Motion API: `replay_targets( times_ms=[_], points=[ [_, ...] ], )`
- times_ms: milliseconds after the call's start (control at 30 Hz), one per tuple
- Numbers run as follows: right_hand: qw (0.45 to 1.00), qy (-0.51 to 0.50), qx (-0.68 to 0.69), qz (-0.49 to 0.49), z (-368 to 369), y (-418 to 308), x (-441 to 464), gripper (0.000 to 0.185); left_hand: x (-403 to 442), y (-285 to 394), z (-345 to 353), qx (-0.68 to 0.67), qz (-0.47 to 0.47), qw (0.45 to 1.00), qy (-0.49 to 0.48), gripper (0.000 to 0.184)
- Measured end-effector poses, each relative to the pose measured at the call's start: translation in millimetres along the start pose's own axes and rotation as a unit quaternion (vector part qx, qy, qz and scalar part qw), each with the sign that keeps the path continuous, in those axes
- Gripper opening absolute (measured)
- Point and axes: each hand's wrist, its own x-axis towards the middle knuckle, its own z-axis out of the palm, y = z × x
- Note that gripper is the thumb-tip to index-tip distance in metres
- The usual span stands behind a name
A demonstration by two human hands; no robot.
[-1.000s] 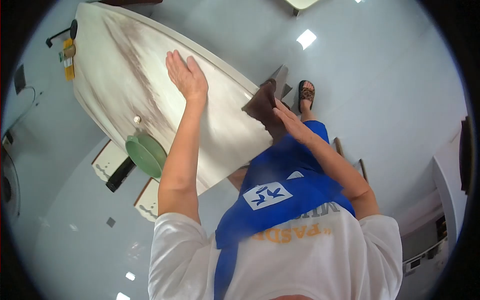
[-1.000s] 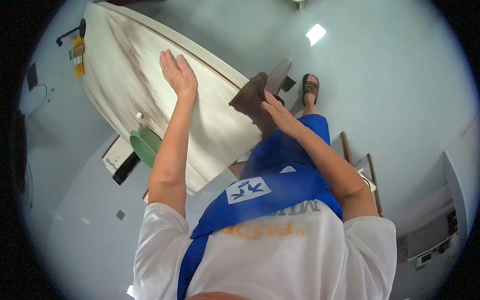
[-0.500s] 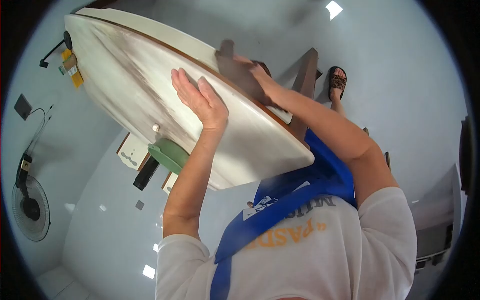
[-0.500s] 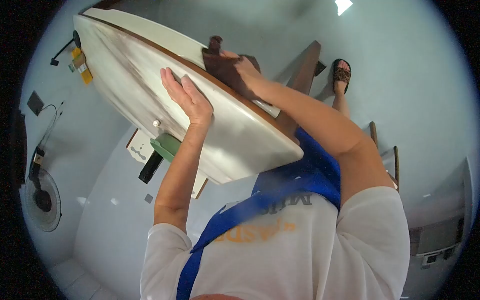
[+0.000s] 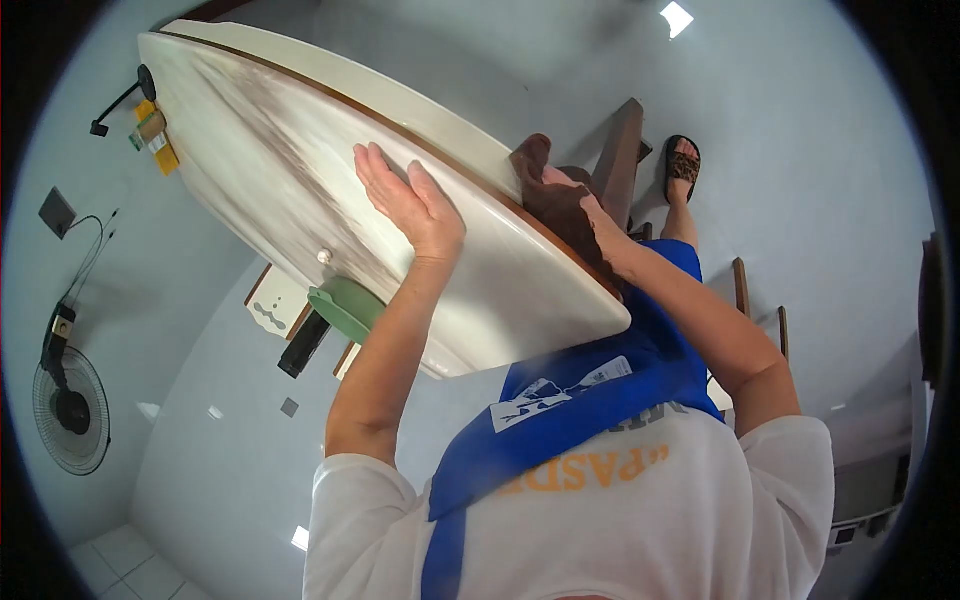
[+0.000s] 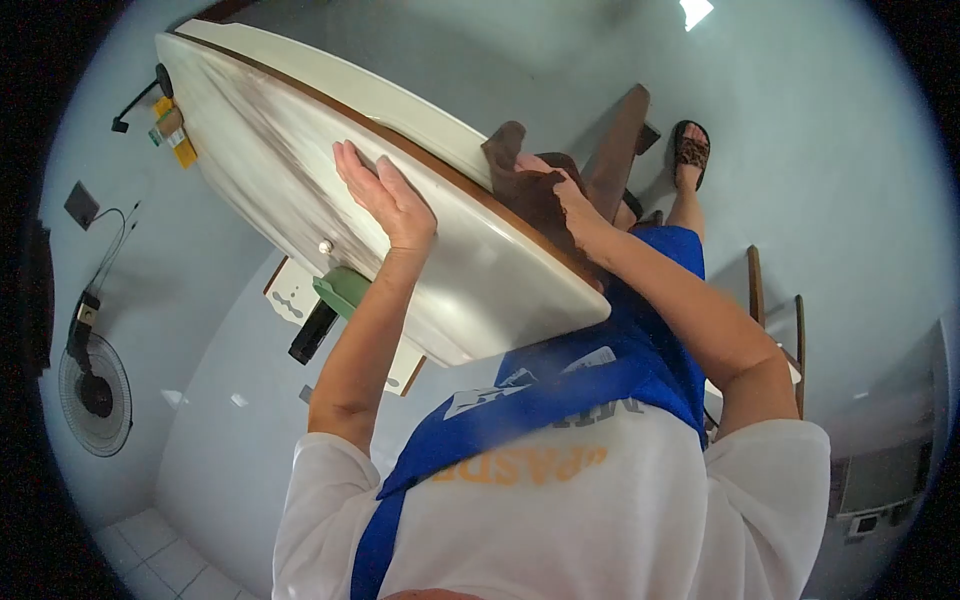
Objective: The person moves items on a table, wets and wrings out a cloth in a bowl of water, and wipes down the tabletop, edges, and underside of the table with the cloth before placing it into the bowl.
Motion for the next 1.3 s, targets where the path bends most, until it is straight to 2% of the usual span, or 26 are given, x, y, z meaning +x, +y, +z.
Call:
replay_targets(
  times_ms=[100, 167, 200, 233, 267, 333, 367, 533, 667, 733, 767, 867, 933, 1000, 1067, 1100, 1200, 1233, 1267, 1300],
  points=[
    [0.993, 0.038, 0.109, 0.002, 15.5, -13.8, 4.7, 0.041, -0.6, -0.5, 1.5, 0.020, 0.019, 1.000, 0.004, 0.053],
    [0.986, 0.022, 0.161, 0.023, 47.9, -59.9, 34.2, 0.043, -0.6, -0.5, 0.7, 0.019, 0.031, 0.999, 0.007, 0.053],
    [0.991, 0.001, -0.127, -0.050, 64.0, -89.1, 47.7, 0.044, 0.3, -1.3, 1.5, 0.015, 0.036, 0.999, 0.009, 0.053],
    [0.907, -0.021, -0.403, -0.117, 77.0, -106.7, 60.5, 0.045, 0.7, -2.2, 2.0, 0.011, 0.040, 0.999, 0.011, 0.053],
    [0.904, -0.046, -0.394, -0.160, 73.3, -98.2, 86.2, 0.049, 0.0, -3.6, 1.5, 0.009, 0.044, 0.999, 0.014, 0.054],
    [0.873, 0.001, -0.415, -0.257, 83.7, -84.0, 130.9, 0.041, 1.1, -5.5, 0.9, 0.005, 0.046, 0.999, 0.013, 0.055],
    [0.864, 0.006, -0.426, -0.268, 85.3, -81.4, 148.4, 0.042, 1.4, -4.9, 0.7, 0.001, 0.043, 0.999, 0.014, 0.056],
    [0.897, -0.009, -0.391, -0.207, 71.8, -65.1, 148.5, 0.046, 1.6, -3.9, -0.2, -0.003, 0.020, 1.000, 0.005, 0.061],
    [0.891, -0.025, -0.379, -0.248, 56.6, -54.9, 131.3, 0.049, 4.0, 1.0, -3.4, -0.003, -0.009, 1.000, -0.012, 0.066],
    [0.907, -0.009, -0.361, -0.215, 74.4, -74.4, 125.9, 0.051, 4.3, 1.6, -4.1, -0.001, -0.025, 0.999, -0.027, 0.072],
    [0.968, 0.028, -0.249, 0.003, 102.7, -111.5, 123.4, 0.054, 5.9, 2.0, -3.9, -0.002, -0.022, 0.999, -0.026, 0.075],
    [0.981, 0.053, -0.173, 0.062, 108.6, -109.3, 154.2, 0.061, 6.7, 3.2, -5.5, -0.004, -0.024, 0.999, -0.027, 0.082],
    [0.983, 0.017, -0.110, 0.148, 111.3, -115.1, 178.6, 0.058, 7.7, 1.6, -7.6, -0.006, -0.024, 0.999, -0.032, 0.085],
    [0.981, -0.007, -0.102, 0.164, 112.8, -117.6, 171.7, 0.058, 8.2, 0.8, -9.0, -0.013, -0.036, 0.999, -0.025, 0.082],
    [0.981, -0.027, -0.134, 0.138, 112.7, -120.8, 147.4, 0.058, 10.8, 2.8, -12.6, -0.024, -0.044, 0.998, -0.026, 0.082],
    [0.980, -0.035, -0.149, 0.128, 112.8, -121.0, 137.9, 0.058, 25.0, 12.7, -21.3, -0.052, -0.026, 0.998, 0.011, 0.077],
    [0.977, -0.048, -0.175, 0.108, 109.3, -117.8, 126.5, 0.058, 73.3, 34.3, -24.8, -0.024, 0.019, 0.990, -0.136, 0.068],
    [0.977, -0.052, -0.180, 0.103, 111.1, -117.7, 127.0, 0.057, 82.1, 37.1, -13.1, 0.054, 0.037, 0.972, -0.225, 0.062],
    [0.976, -0.055, -0.185, 0.096, 111.7, -117.4, 131.9, 0.057, 89.3, 37.3, -7.0, 0.167, 0.043, 0.937, -0.305, 0.064],
    [0.976, -0.057, -0.190, 0.090, 113.5, -119.7, 138.8, 0.057, 97.8, 38.1, -5.5, 0.218, 0.047, 0.912, -0.344, 0.065]
  ],
)
